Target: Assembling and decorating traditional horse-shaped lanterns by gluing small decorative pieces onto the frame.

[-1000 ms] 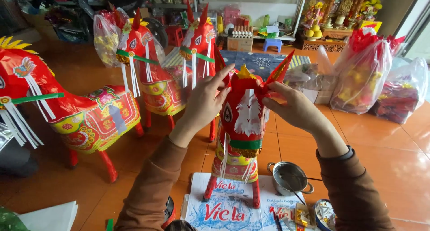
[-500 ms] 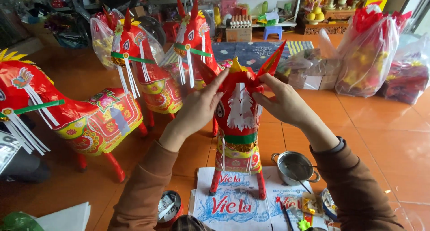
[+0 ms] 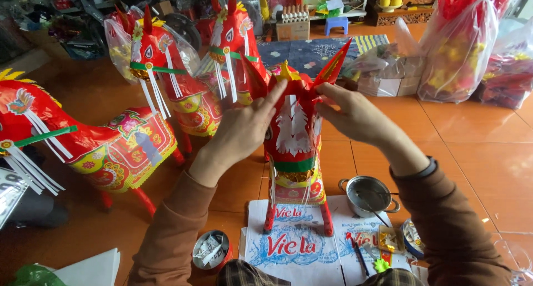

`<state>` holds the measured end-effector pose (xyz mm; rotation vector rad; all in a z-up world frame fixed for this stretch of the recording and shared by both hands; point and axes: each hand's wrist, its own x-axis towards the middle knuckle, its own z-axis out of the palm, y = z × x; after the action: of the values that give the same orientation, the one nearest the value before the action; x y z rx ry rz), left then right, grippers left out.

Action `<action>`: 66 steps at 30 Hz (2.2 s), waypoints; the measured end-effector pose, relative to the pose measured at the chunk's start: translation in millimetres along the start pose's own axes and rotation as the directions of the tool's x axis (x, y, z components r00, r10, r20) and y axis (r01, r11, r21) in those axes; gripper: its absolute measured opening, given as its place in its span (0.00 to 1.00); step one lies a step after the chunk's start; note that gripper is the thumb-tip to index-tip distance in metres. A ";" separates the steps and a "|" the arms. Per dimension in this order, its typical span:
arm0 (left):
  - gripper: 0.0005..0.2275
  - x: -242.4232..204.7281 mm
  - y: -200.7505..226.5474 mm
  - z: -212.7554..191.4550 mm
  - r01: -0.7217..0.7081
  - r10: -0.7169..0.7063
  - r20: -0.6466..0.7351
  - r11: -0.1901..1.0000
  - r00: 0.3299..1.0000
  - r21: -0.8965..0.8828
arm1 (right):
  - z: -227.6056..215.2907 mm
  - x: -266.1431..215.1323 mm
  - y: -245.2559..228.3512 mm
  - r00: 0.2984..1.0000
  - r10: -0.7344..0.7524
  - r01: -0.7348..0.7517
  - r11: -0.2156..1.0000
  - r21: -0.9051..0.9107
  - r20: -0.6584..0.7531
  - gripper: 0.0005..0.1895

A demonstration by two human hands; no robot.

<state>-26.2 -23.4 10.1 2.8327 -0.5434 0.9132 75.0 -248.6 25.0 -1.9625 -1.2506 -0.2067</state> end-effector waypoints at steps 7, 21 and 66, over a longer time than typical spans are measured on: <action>0.25 2.5 12.8 -16.5 -0.030 0.022 -0.049 0.987 0.999 -0.155 | -18.4 -0.9 -18.0 0.966 0.218 -0.112 0.838 -0.534 0.141 0.24; 0.26 3.3 6.4 -12.0 0.023 -0.053 -0.058 0.902 0.997 -0.430 | 9.7 16.5 50.6 0.952 0.158 0.110 0.621 -0.776 0.262 0.22; 0.22 22.0 15.8 7.3 0.146 -0.118 -0.218 0.983 0.969 0.116 | -30.9 27.1 11.8 0.866 0.339 -0.197 0.907 -0.372 0.367 0.25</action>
<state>-11.5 -46.3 17.1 2.7943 -0.2748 1.2452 106.3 -253.2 53.7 -2.5453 -1.2395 0.1860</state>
